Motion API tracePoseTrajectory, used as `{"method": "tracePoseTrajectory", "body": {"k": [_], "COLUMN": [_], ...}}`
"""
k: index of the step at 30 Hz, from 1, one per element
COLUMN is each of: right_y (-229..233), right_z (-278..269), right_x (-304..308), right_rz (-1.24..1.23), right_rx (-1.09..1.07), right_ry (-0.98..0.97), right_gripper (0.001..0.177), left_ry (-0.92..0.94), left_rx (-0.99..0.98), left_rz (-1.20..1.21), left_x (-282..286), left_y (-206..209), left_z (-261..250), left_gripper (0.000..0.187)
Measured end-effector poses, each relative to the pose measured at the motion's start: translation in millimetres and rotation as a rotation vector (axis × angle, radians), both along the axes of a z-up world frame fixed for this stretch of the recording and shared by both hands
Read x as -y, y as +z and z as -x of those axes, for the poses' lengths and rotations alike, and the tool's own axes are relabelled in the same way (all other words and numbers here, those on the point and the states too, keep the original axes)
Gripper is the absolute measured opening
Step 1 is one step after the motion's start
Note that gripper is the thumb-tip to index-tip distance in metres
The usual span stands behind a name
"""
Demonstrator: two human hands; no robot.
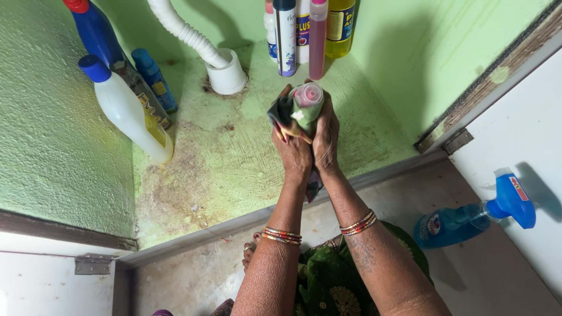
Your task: The person wipes a green shelf with a cloth, moving several cleaning bottles aside to reach the surface. They wipe the shelf thoroughly with both hands, then return the bottles to their original positions.
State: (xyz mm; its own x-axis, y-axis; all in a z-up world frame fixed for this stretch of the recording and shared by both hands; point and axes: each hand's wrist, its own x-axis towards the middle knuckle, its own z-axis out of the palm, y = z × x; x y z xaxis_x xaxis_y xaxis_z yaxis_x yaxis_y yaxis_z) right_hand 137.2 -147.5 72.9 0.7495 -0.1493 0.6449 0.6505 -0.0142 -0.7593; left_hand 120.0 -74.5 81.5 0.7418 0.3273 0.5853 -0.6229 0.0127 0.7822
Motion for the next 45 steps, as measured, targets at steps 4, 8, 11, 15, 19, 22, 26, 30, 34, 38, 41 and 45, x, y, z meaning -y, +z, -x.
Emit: {"method": "tracePoseTrajectory", "body": {"k": [4,8,11,15,19,22,26,30,34,38,41,45], "right_y": [-19,-19,-7,17,35,35,29,16,-3,-14,-12,19], "right_z": [8,11,16,34,41,39,33,26,13,4,4,21], "right_x": [-2,-1,-3,-8,-5,-2,5,10,16,17,13,11], "right_rz": [-0.023,0.032,0.041,0.004,0.023,-0.009,0.029,0.005,-0.058,-0.107,-0.16,-0.188], "right_rx": [-0.093,-0.051,-0.073,-0.115,-0.146,-0.161,-0.122,-0.179,-0.213,-0.23,-0.283,-0.251], "right_ry": [-0.019,-0.014,0.011,0.182,0.18,0.156,0.091,0.064,0.007,-0.05,-0.122,-0.128], "right_gripper": [0.051,0.057,0.057,0.058,0.052,0.043,0.034,0.032,0.033,0.039,0.042,0.041], "left_ry": [0.077,0.266,0.356,0.166,0.306,0.196,-0.071,-0.091,-0.131,-0.064,-0.066,-0.058], "left_rx": [-0.05,0.013,0.007,-0.032,0.007,-0.008,-0.015,-0.037,0.01,0.065,-0.033,-0.049], "left_rz": [-0.1,-0.402,-0.505,-0.254,-0.458,-0.334,0.071,0.096,0.17,0.116,0.186,0.377], "left_x": [1,-1,0,-4,-5,-1,2,0,4,3,7,16], "left_y": [-20,-37,-41,-46,-48,-42,-27,-25,-25,-21,-16,6], "left_z": [0,-3,-7,-7,-7,-1,6,8,11,18,28,36], "left_gripper": [0.057,0.049,0.046,0.051,0.049,0.053,0.067,0.077,0.083,0.088,0.082,0.067]}}
